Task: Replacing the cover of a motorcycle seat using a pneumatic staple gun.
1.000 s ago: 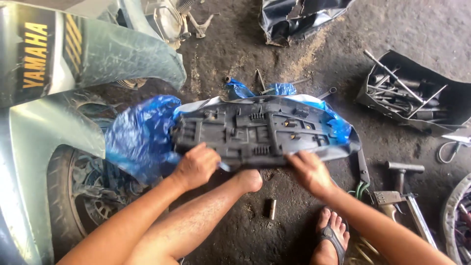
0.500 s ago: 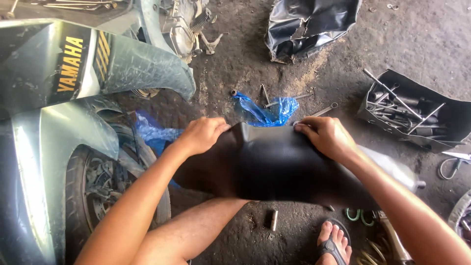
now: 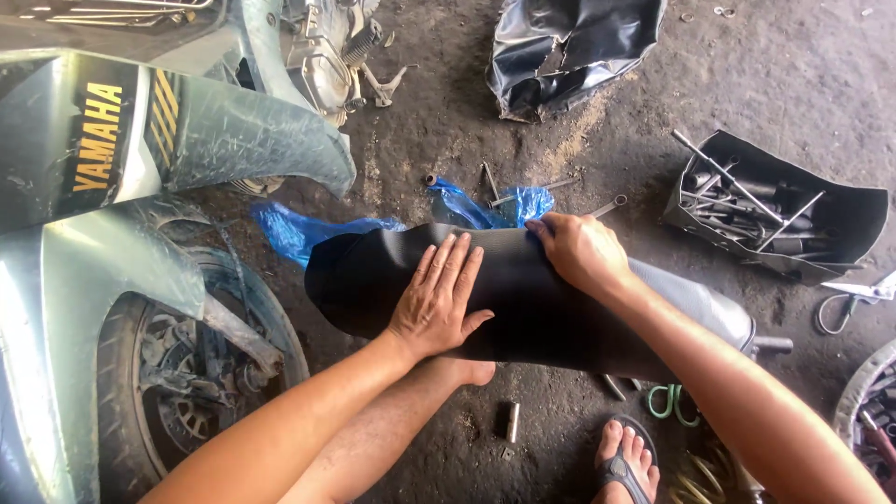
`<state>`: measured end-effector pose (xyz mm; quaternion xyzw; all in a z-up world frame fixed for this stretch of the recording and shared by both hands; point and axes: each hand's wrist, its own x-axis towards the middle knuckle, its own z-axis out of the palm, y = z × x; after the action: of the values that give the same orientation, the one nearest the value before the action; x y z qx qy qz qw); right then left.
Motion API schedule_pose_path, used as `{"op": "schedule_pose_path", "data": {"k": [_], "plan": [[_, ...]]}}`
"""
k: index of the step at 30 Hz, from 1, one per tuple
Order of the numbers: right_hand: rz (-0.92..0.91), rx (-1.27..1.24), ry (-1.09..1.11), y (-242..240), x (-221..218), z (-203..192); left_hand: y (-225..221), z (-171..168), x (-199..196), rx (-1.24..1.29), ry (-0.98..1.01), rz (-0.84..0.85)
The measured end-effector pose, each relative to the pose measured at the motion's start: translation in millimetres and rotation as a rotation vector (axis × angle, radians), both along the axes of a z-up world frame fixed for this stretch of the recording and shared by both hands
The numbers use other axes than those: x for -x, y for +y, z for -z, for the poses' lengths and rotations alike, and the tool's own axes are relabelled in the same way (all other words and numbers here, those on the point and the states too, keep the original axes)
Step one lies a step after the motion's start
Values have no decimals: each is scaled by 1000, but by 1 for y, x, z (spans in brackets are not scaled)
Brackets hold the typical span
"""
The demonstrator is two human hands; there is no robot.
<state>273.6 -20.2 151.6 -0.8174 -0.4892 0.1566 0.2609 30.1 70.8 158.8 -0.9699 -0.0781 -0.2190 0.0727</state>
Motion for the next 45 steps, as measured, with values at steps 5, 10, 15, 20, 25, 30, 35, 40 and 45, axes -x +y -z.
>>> {"op": "schedule_pose_path", "data": {"k": [5,10,15,20,25,30,35,40,45], "plan": [[-30,-18,-58,1,2,5,25,14,-8,33,17,-115],[-73,-3,-89,9,-6,6,46,13,-8,162,28,-132],[-130,-13,-64,14,-10,6,49,-19,-15,278,107,-228],[-235,-189,-94,-8,-22,1,71,-18,-8,368,180,-236],[1,-137,-417,-45,-11,-18,95,-13,23,490,221,-253],[95,-125,-535,-65,-29,0,103,-14,35,668,225,-221],[28,-67,-415,-71,-48,11,127,3,36,728,176,-161],[34,-93,-129,-74,-61,15,127,-5,25,760,283,-312],[160,-15,-349,-81,-67,20,148,27,22,835,353,-326]]}}
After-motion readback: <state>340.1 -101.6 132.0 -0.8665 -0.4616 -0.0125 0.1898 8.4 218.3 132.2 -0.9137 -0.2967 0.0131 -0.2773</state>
